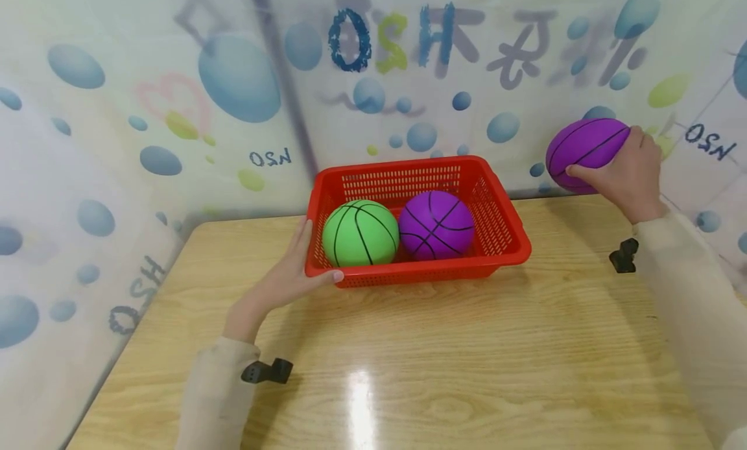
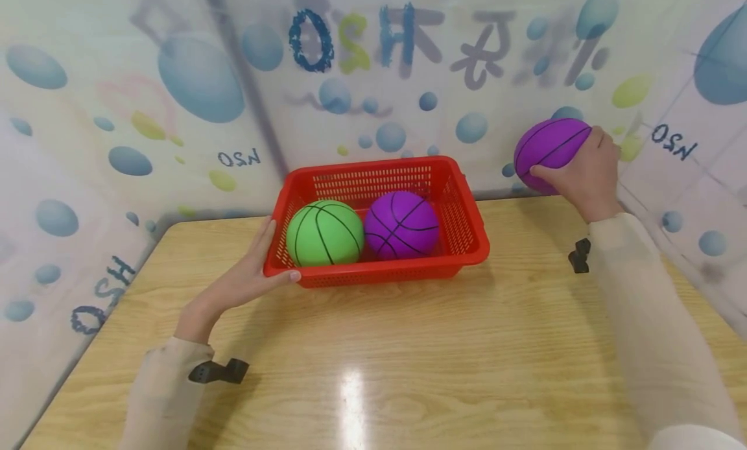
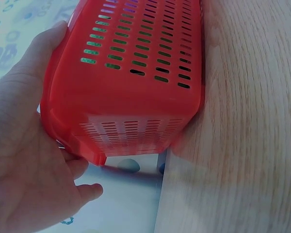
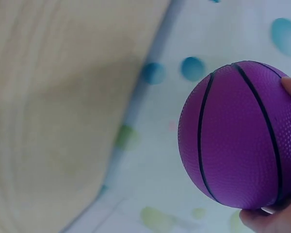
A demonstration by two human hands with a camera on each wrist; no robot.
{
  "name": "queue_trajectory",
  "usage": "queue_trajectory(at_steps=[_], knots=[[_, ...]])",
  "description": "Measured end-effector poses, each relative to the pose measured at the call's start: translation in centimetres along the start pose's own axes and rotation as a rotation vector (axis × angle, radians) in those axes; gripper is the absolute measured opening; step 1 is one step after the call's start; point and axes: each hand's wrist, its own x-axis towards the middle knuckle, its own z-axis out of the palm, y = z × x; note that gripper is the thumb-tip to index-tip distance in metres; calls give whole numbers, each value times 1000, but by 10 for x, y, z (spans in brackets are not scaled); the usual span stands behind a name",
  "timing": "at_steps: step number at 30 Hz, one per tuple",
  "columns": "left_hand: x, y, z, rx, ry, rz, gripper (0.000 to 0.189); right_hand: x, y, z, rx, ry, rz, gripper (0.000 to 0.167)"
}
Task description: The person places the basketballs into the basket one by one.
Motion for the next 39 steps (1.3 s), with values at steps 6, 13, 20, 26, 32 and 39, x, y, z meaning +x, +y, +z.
queue_trajectory(at_steps=[6, 13, 20, 26, 32, 39], knots=[[1, -1, -1, 6, 2, 0, 114, 6, -32, -8, 88, -7, -44, 95], [2, 0, -1, -2, -2, 5, 114, 12, -73, -14, 160, -36, -132, 90], [3, 1, -1, 2, -9, -3, 114, 17, -111, -10, 186, -66, -196, 89], [2, 0, -2, -3, -4, 2, 114, 19, -144, 0, 171, -125, -254, 97], [0, -2, -2, -6, 4, 7, 114, 15, -187, 18, 116, -201, -386, 99], [1, -2, 0, -7, 4, 15, 114, 11, -231, 43, 9, -316, -531, 103]])
